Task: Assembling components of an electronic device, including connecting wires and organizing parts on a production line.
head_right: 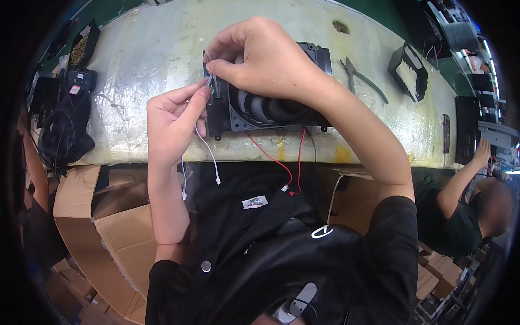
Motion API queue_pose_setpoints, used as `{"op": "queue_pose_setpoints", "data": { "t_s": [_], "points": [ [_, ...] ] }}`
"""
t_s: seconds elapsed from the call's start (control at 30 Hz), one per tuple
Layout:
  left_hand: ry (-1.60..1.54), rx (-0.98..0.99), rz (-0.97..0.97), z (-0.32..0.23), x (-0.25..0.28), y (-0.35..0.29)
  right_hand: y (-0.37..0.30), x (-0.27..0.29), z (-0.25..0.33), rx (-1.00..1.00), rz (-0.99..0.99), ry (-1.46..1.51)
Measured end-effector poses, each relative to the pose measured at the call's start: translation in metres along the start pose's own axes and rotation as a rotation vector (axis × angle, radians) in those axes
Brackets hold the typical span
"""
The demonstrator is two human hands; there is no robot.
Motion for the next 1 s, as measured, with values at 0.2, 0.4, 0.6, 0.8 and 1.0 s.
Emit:
{"op": "queue_pose_setpoints", "data": {
  "t_s": [0.2, 0.4, 0.6, 0.8, 1.0],
  "points": [
    [-0.015, 0.031, 0.032, 0.001, 0.003, 0.001, -0.002, -0.002, 0.006, 0.048, 0.014, -0.095],
    [-0.058, 0.1, 0.089, -0.006, 0.002, -0.009, -0.012, 0.0, 0.013, 0.043, 0.024, -0.123],
    [-0.109, 0.134, 0.103, -0.005, 0.003, -0.014, -0.014, -0.002, 0.009, 0.144, -0.044, -0.178],
    [-0.138, 0.116, 0.09, -0.002, 0.005, -0.014, -0.017, 0.004, 0.014, 0.082, -0.016, -0.232],
    [-0.085, 0.127, 0.089, -0.003, 0.004, -0.015, -0.012, 0.003, 0.011, 0.1, 0.026, -0.167]
  ]
}}
Point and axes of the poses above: each hand's wrist, its own y-axis towards the middle knuckle, its own x-axis out of the back of the hand, z = x × y, the point moved 4 cm from there along y, towards the middle knuckle, and after that the axes turned 13 degrees about -y, right-handed, at the moved point
